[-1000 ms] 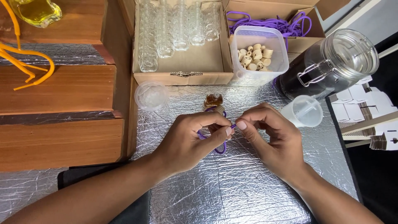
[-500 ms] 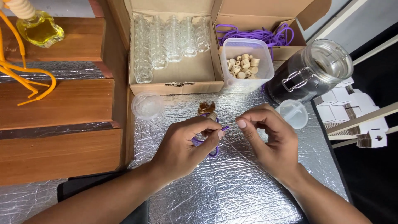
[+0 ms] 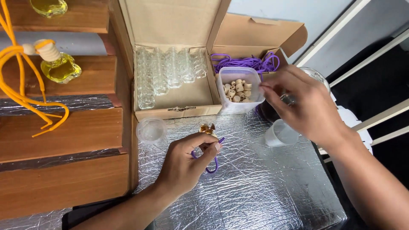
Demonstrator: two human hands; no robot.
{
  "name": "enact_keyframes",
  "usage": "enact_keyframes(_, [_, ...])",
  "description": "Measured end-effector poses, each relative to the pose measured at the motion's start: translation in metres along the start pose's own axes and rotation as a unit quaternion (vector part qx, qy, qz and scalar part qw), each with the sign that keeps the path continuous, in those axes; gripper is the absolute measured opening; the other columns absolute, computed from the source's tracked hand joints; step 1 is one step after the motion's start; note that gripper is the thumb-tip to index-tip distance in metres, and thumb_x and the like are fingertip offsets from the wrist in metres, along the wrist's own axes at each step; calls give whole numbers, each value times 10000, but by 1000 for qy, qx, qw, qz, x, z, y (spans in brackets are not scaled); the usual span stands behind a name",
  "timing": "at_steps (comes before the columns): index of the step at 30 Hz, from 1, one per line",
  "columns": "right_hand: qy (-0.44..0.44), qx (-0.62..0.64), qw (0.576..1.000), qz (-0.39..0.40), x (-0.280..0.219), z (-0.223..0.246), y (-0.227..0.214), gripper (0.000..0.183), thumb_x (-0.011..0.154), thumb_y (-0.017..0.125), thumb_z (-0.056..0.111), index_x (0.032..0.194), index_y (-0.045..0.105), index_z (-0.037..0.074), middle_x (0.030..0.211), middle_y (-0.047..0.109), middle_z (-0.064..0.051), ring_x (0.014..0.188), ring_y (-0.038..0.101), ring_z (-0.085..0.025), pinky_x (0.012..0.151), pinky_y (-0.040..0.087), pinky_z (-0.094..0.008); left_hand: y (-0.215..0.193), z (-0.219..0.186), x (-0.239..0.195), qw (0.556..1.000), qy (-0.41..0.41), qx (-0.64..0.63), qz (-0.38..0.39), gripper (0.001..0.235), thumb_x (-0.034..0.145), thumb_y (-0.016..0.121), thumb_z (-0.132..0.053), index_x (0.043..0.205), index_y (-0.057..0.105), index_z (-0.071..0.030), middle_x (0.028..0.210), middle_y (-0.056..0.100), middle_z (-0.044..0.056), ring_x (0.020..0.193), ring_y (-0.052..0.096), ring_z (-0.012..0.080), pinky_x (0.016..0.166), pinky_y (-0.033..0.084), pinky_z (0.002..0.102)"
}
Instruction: Assembling a decorative perfume bottle by threading a purple cord through a wooden bead and securing it to the bottle neck.
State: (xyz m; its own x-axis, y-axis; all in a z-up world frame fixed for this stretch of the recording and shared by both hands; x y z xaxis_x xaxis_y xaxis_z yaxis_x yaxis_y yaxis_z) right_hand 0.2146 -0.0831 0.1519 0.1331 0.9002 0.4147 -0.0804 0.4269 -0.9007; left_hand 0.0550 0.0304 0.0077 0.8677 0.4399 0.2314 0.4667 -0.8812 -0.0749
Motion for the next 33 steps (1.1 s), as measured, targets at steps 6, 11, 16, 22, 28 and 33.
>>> enact_keyframes(6, [-13, -138, 974, 180, 45, -43, 69, 147, 995, 701, 230, 1088, 713, 118, 968, 642, -59, 928, 662, -267, 677, 646, -427, -4, 0, 1, 999, -43, -4, -11, 320, 919, 633, -372, 953, 801, -102, 880, 824, 23, 819, 762, 144, 662, 594, 277])
enact_keyframes(11, [57, -194, 922, 332, 59, -65, 109, 378, 984, 545, 187, 1346, 623, 261, 1036, 728, -116, 911, 702, -392, 680, 564, -567, -6, 4, 2, 997, -68, -14, -17, 331, 905, 647, -371, 995, 800, -91, 898, 825, 49, 853, 776, 164, 670, 633, 280])
enact_keyframes(16, [79, -209, 906, 358, 59, -73, 118, 335, 1036, 488, 215, 1335, 621, 282, 964, 735, -161, 823, 721, -420, 693, 559, -573, -6, 1, 2, 999, -46, -1, -22, 322, 917, 649, -369, 992, 810, -100, 891, 826, 28, 841, 748, 140, 692, 602, 270])
enact_keyframes(22, [52, -208, 924, 316, 60, -67, 109, 147, 1038, 507, 176, 924, 594, 140, 695, 613, -83, 626, 594, -336, 576, 470, -509, -5, 3, 1, 997, -69, -23, -21, 337, 907, 650, -382, 1000, 798, -95, 909, 833, 71, 877, 795, 181, 675, 656, 281])
enact_keyframes(28, [-1, 1, 994, 113, 41, -3, 49, 168, 1003, 684, 182, 1129, 732, 82, 898, 786, -71, 676, 722, -246, 585, 502, -408, -7, 3, 0, 996, -73, -42, -26, 329, 912, 654, -368, 1020, 789, -87, 913, 829, 71, 885, 790, 175, 756, 645, 266])
enact_keyframes(33, [139, 427, 894, -5, -17, 6, 46, 199, 941, 699, -13, 1130, 747, 28, 1095, 812, -131, 937, 801, -175, 865, 680, -240, -6, 9, 0, 994, -86, -57, -31, 284, 914, 669, -327, 1034, 779, -95, 914, 826, 86, 887, 791, 193, 763, 647, 297])
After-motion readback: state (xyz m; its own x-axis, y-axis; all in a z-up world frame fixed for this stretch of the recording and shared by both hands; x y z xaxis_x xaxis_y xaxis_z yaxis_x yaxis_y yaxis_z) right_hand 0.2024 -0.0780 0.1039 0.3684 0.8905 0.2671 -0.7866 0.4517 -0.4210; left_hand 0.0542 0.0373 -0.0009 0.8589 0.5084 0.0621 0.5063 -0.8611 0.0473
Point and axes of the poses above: each hand's wrist, its own x-axis towards the middle knuckle, its own y-axis out of the palm, z = x × y, the point moved 6 cm from there along x, towards the middle knuckle
